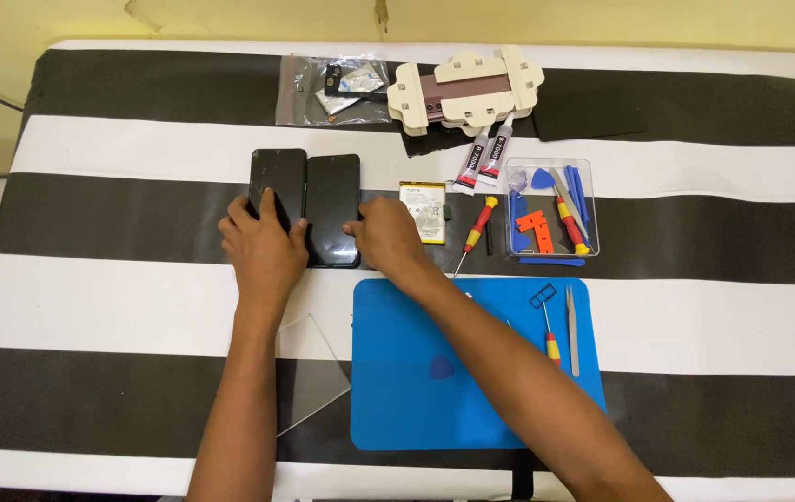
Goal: Removing the back covers from multiple smartphones and inspecting internal components using hands and small tools.
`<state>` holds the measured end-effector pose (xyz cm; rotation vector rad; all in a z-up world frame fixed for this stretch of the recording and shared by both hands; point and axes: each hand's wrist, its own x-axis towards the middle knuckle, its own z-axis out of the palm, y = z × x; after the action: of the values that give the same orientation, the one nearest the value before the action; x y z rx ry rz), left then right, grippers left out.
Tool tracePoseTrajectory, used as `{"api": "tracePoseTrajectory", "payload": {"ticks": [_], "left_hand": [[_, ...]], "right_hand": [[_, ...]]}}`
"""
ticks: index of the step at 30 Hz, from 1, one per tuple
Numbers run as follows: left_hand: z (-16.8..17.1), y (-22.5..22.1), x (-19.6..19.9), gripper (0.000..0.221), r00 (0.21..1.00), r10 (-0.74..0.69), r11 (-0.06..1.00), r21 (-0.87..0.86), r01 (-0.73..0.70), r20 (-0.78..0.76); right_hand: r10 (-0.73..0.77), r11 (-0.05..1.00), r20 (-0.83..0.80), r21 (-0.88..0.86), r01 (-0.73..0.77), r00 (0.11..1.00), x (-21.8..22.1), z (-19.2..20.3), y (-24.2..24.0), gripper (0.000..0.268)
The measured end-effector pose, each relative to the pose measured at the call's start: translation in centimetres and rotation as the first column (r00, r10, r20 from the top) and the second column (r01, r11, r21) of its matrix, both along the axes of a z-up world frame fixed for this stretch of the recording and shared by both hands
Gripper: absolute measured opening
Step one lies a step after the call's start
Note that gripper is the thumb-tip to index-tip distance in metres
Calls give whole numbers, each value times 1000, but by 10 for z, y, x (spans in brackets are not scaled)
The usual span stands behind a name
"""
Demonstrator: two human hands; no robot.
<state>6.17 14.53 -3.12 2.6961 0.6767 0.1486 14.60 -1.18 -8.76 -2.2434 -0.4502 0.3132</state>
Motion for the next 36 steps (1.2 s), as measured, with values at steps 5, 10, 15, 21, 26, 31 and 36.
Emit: {"api": "tracePoseTrajectory", "payload": {"ticks": [5, 10, 15, 21, 26, 31, 36], "left_hand": [[6, 9, 1, 63, 995, -57, 998, -15, 56, -83], [20, 3, 0, 56, 991, -76, 997, -13, 75, -111], [8, 7, 4, 57, 974, -129, 985, 88, 147, -188], [10, 9, -2, 60, 969, -151, 982, 80, 169, -197], [25, -3, -21, 58, 990, -137, 991, 5, 137, 21], [47, -23, -27, 41, 966, -167, 983, -40, 179, 196], [32, -43, 21, 35, 917, -314, 948, 142, 286, 245]], "right_hand": [[0, 998, -42, -63, -2, 999, -10, 26, 4, 29], [31, 992, 3, -121, -30, 1000, -23, 43, 2, 37], [93, 984, 8, -155, -91, 996, -34, 67, -3, 50], [195, 970, -22, -141, -196, 981, -71, 140, -41, 53], [237, 963, -56, -117, -242, 970, -92, 159, -114, 50], [118, 986, -76, -110, -126, 990, -93, 164, -183, 43], [-119, 992, -49, -56, 117, 992, -79, 166, -235, 43]]}}
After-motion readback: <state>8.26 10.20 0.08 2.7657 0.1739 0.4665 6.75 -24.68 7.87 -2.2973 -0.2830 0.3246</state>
